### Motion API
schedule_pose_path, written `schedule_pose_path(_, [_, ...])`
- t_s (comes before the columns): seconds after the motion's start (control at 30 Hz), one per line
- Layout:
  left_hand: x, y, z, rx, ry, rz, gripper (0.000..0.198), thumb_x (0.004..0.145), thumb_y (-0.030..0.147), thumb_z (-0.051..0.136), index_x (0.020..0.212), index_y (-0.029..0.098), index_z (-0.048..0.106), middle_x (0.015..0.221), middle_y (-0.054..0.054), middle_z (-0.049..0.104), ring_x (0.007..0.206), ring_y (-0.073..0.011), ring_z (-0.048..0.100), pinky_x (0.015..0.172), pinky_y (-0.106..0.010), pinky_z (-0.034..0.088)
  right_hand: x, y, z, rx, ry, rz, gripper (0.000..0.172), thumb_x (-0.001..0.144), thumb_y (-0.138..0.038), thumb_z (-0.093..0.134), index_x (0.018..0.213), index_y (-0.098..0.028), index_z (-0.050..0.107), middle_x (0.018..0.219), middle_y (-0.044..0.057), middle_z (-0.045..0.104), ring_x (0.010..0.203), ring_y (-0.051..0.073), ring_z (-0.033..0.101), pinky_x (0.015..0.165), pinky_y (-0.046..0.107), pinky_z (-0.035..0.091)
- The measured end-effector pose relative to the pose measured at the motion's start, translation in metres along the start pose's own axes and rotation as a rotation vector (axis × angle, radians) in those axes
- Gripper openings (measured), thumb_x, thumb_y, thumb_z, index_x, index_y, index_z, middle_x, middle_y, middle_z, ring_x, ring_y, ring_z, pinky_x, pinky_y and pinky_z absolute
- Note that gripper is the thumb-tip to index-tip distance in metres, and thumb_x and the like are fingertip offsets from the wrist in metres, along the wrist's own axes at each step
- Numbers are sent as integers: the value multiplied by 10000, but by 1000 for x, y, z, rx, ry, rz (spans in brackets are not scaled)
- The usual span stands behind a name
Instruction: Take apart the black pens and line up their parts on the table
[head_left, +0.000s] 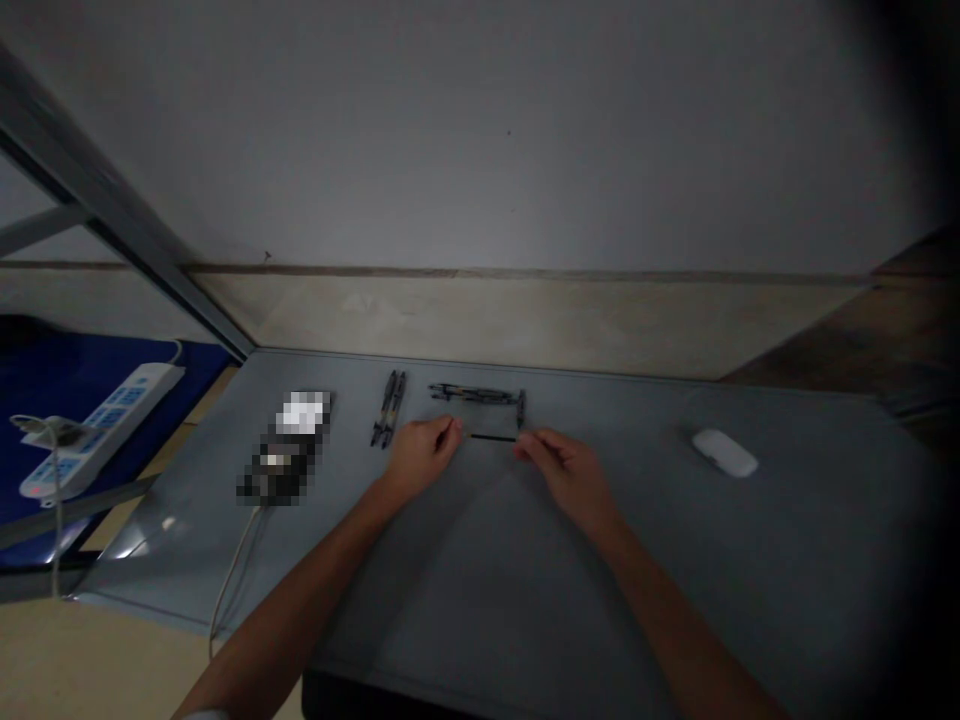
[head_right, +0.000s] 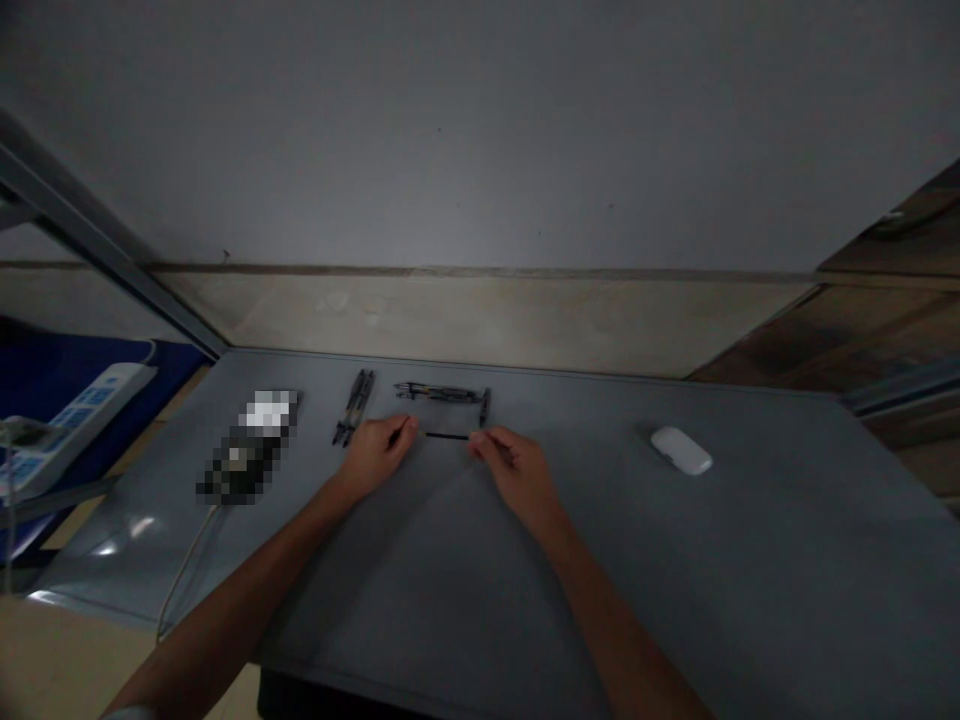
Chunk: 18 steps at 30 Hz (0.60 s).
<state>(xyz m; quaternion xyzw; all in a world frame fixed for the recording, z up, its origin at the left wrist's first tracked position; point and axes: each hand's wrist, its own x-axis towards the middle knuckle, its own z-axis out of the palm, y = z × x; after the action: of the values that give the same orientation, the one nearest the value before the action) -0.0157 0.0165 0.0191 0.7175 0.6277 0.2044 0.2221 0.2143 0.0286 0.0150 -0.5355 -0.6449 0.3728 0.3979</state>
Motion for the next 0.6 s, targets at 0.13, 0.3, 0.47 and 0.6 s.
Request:
schedule_pose_path(0.13, [-4, 4, 1, 17, -49, 69, 457, 1118, 427, 390, 767, 240, 616, 676, -25, 600, 652, -192, 518, 691, -322, 354, -1, -1, -2, -16, -33, 27, 398, 822, -544, 448, 527, -323, 597, 554, 9, 639, 539, 195, 607, 570, 340, 473])
schedule_pose_path(0.3, [-2, 1, 3, -3, -9, 51, 455, 1117, 414, 392, 773, 239, 632, 656, -27, 606, 646, -190, 521, 662, -316, 357, 2, 1, -1, -13, 4, -18, 185, 737, -511, 584, 773, -359, 684, 771, 9, 712, 718, 221, 651, 657, 339, 491])
schedule_pose_path(0.47, [1, -5, 5, -24, 26, 49, 451, 1108, 413, 418, 713, 250, 565, 637, -19, 590, 615, -185, 517, 646, -322, 343, 2, 2, -1, -13, -6, 28, 338, 765, -567, 519, 707, -275, 678, 683, 19, 696, 616, 185, 639, 602, 304, 486])
schedule_pose_path(0.6, [-1, -4, 7, -43, 13, 65, 448, 1104, 411, 429, 689, 259, 502, 623, -13, 568, 604, -184, 516, 642, -333, 323, 1, 2, -2, -40, -11, 53, 485, 810, -581, 434, 544, -216, 611, 499, 5, 607, 482, 145, 582, 511, 256, 444])
